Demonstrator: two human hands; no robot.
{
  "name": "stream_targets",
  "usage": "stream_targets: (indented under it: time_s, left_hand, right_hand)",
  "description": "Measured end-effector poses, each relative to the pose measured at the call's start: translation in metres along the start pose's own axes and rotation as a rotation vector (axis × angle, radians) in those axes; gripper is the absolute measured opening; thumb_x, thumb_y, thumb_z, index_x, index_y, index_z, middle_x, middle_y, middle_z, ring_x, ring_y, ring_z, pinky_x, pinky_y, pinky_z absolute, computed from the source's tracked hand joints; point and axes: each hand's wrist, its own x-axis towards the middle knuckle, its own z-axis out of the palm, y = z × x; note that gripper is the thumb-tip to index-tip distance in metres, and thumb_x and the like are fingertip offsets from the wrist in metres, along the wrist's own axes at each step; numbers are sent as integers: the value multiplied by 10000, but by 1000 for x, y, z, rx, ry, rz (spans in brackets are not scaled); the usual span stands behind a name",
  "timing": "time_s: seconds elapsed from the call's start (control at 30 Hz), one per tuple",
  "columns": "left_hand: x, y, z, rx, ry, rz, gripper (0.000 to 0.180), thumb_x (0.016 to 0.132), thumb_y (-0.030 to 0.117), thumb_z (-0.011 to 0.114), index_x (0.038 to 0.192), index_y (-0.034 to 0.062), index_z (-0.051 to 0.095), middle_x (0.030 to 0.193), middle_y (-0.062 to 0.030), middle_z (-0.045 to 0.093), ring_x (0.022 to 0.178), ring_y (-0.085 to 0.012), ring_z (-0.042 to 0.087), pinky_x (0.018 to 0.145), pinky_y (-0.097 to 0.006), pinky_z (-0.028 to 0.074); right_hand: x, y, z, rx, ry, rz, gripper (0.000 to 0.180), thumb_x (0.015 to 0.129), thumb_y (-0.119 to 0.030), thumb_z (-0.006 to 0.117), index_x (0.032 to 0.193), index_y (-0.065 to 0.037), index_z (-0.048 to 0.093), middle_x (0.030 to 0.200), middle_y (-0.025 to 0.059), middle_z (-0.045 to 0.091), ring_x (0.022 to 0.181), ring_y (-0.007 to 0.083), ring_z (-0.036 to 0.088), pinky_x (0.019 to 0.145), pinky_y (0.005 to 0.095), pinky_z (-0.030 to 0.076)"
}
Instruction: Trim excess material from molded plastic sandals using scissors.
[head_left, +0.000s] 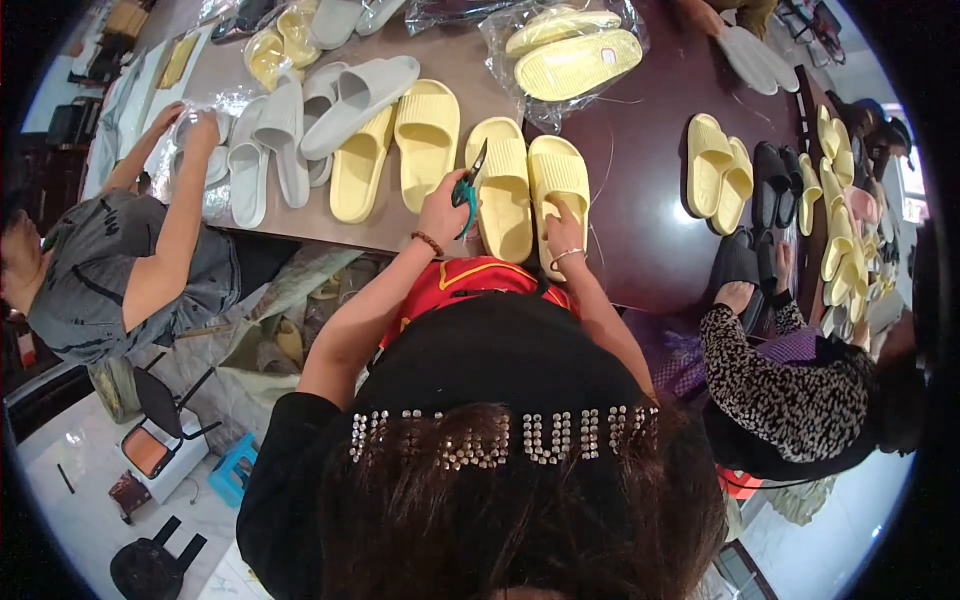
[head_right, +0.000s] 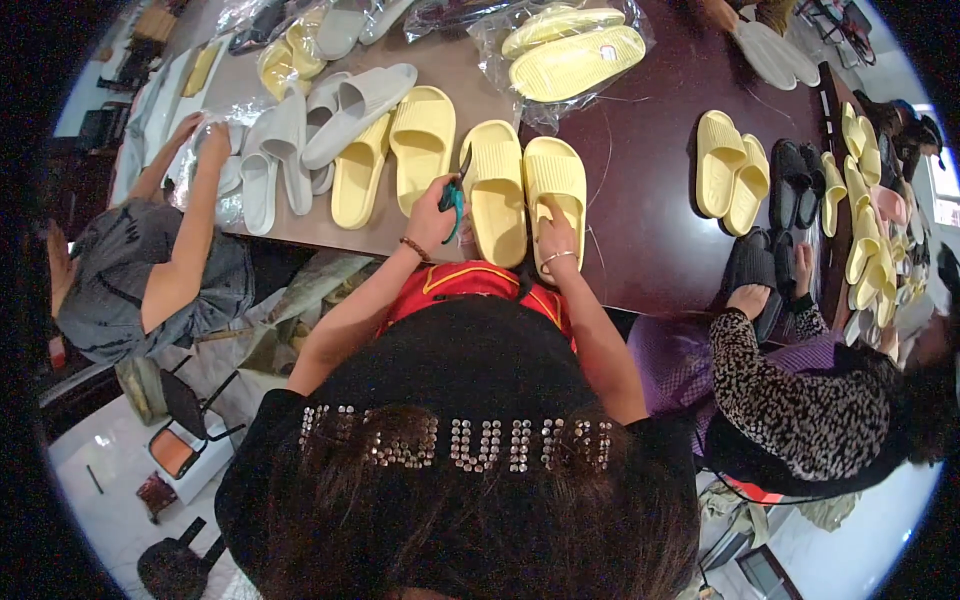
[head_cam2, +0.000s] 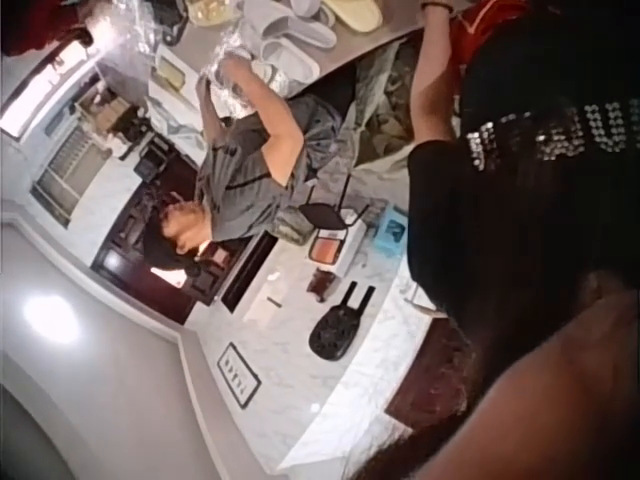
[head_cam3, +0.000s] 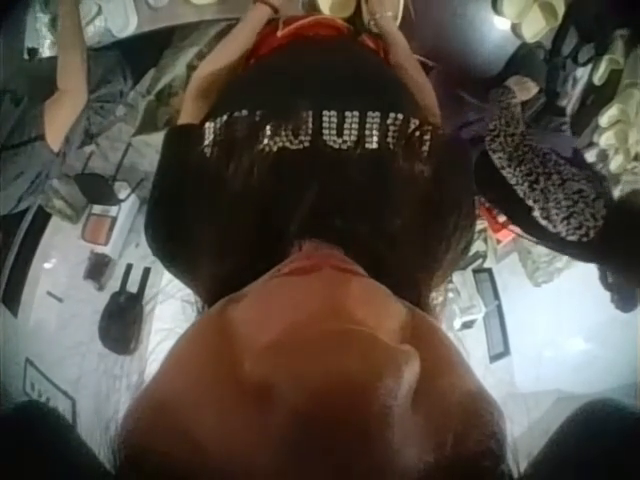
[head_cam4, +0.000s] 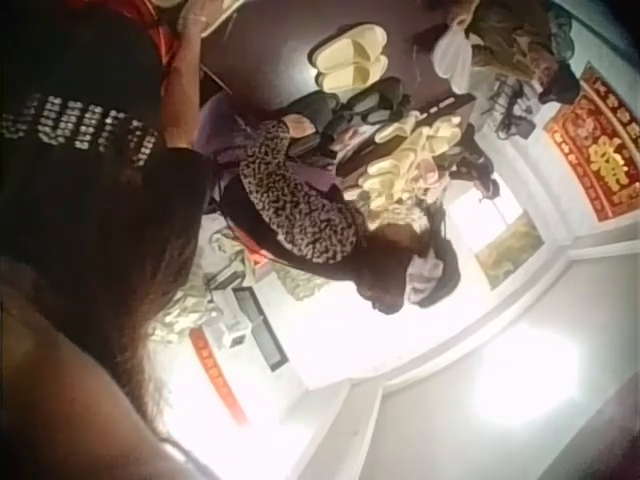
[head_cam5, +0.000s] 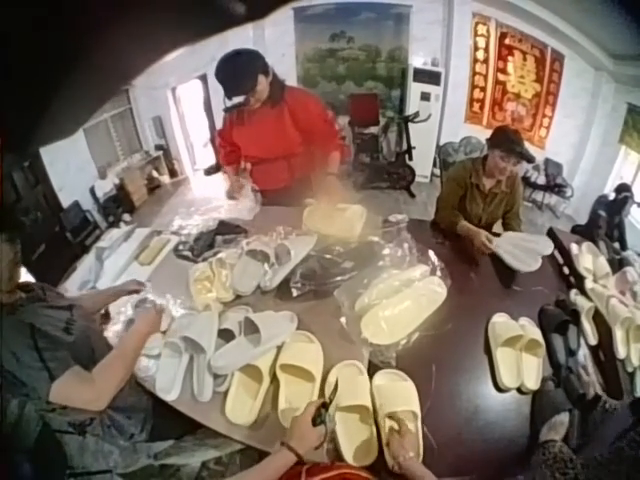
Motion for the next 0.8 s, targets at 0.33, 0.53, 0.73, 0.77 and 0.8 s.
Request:
stream_targets:
  time_s: [0.33,0.53,0.73,0.77,0.8]
  left_hand:
    - [-14,5,10,33,-134,3,449,678,180,644,1083,81,478,841,-122,579,756,-233,574,675,-316,445]
    - [33,25,11,117,28,-16,417,694,138,595,1086,95,463,869,-137,573,777,-263,562,658,-325,440]
    - [89,3,14,285,-126,40,422,686,207,540,1089,131,440,899,-188,563,825,-364,536,704,-410,426]
    - [91,3,16,243,-171,9,436,679,204,542,1095,143,431,896,-187,566,817,-371,537,698,-416,430]
    - [91,2,18,263,-167,52,438,678,202,541,1097,140,429,896,-187,566,820,-373,536,699,-415,429]
  right_hand:
    - [-10,-26,12,-826,-108,-106,390,750,-282,455,1041,-27,406,743,222,584,713,351,584,623,434,452]
    - [3,-27,0,-750,-224,-123,396,751,-304,460,1009,-11,392,827,248,571,758,379,568,672,451,449]
    - [18,-39,13,-601,-142,-61,547,704,-496,484,883,17,547,821,235,579,786,365,570,692,417,450]
    - [21,-45,11,-602,-173,6,571,685,-530,498,833,14,585,792,225,587,778,359,573,686,410,453]
    - [24,-40,15,-598,-90,-35,571,665,-565,515,754,-13,627,750,202,597,761,343,581,677,406,456]
